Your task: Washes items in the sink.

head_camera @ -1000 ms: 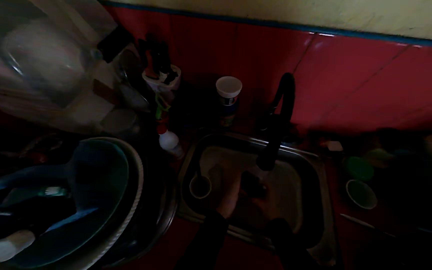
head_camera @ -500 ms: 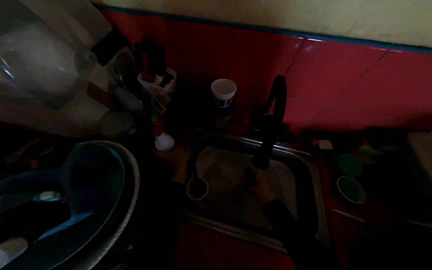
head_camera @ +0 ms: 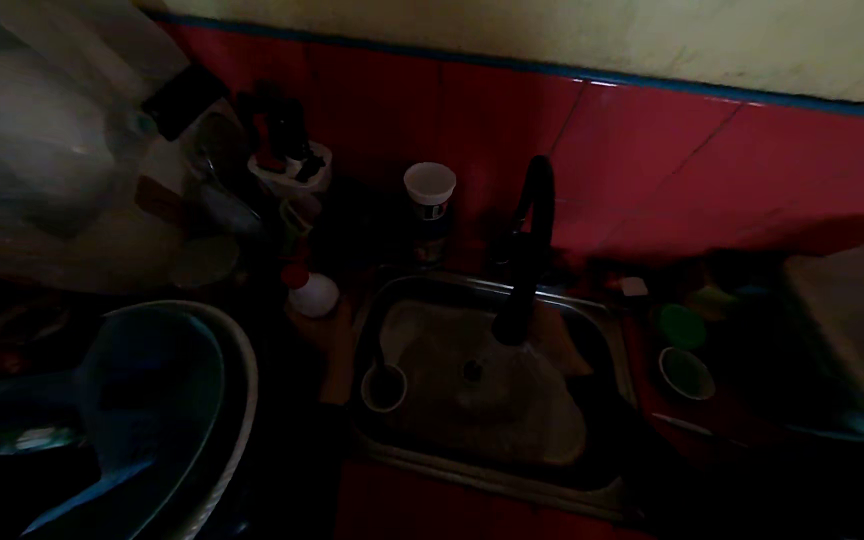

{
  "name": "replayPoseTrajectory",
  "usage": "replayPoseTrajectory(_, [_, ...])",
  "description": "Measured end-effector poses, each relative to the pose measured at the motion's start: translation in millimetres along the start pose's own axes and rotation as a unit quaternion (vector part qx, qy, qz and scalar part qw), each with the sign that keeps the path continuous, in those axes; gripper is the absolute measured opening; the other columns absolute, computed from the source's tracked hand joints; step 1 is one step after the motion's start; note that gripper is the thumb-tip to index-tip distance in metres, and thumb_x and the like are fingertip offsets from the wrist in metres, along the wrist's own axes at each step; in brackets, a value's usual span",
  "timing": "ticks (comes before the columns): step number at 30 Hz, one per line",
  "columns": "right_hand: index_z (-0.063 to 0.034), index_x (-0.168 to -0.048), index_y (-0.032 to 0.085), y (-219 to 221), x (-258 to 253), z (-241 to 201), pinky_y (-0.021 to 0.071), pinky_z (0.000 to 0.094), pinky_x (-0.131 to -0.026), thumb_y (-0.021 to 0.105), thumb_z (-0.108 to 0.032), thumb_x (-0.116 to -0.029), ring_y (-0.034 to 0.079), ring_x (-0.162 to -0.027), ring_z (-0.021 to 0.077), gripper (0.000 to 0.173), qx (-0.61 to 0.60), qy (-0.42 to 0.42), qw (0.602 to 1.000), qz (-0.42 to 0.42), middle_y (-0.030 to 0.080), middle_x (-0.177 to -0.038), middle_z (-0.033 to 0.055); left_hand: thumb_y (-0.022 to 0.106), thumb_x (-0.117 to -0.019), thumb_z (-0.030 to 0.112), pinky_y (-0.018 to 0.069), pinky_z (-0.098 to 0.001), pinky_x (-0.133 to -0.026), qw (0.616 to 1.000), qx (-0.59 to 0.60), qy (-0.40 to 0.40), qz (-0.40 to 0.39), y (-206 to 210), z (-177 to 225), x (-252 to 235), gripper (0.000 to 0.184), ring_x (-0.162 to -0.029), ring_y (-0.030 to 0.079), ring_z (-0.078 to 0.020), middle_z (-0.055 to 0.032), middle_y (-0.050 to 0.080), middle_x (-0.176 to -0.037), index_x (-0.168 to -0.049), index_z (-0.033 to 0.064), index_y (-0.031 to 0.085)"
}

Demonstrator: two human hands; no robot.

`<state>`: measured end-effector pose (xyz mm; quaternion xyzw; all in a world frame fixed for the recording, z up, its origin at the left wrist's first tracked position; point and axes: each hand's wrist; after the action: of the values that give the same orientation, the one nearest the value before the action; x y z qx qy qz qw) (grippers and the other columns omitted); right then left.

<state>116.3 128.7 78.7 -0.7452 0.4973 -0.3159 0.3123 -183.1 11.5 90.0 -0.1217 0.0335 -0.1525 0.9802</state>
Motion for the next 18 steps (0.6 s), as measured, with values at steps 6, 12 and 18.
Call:
replayPoseTrajectory(6, [-0.0079, -0.148, 0.049, -46, -51, -37, 0.0517, 0.0700, -0.081, 0.067, -0.014, -0.0978, 0.063, -0.110, 0.0527, 0.054, 0.143, -0.005, 0.983, 0.112, 0.054, -0.141, 0.0273, 0.091, -0.0736, 0.014, 0.0513, -0.0436, -0.103, 0.997, 0.011, 0.028, -0.077, -26, -4, 37, 0.095, -0.123, 0.059, -0.0263, -0.0209, 0.056, -0.137, -0.151, 0.0020, 0.037])
replayPoseTrajectory(12, [-0.0121, -0.132, 0.066, -61, -85, -33, 0.0498, 0.0706, -0.080, 0.060, -0.024, -0.1030, 0.066, -0.106, 0.0500, 0.032, 0.254, -0.048, 0.965, 0.051, 0.069, -0.118, 0.0248, 0.092, -0.0675, 0.022, 0.0546, -0.0390, -0.099, 0.971, -0.064, -0.021, -0.228, -72, -18, 95, 0.102, -0.120, 0.062, -0.0253, -0.0227, 0.058, -0.136, -0.151, -0.0013, 0.039])
replayPoseTrajectory(18, [-0.0055, -0.118, 0.071, -84, -106, -41, 0.0476, 0.0706, -0.083, 0.061, -0.027, -0.1026, 0.065, -0.106, 0.0498, 0.028, 0.221, -0.024, 0.975, -0.004, 0.069, -0.113, 0.0270, 0.092, -0.0627, 0.015, 0.0525, -0.0302, -0.102, 0.938, -0.081, 0.030, -0.334, -98, -36, 135, 0.094, -0.121, 0.062, -0.0173, -0.0197, 0.061, -0.134, -0.144, -0.0035, 0.049])
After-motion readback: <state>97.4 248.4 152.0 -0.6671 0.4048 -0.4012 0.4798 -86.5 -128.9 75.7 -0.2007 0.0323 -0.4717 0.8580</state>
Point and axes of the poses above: each hand's wrist, its own x-axis away from the middle knuckle, its own y-axis out of the palm, z = x × y
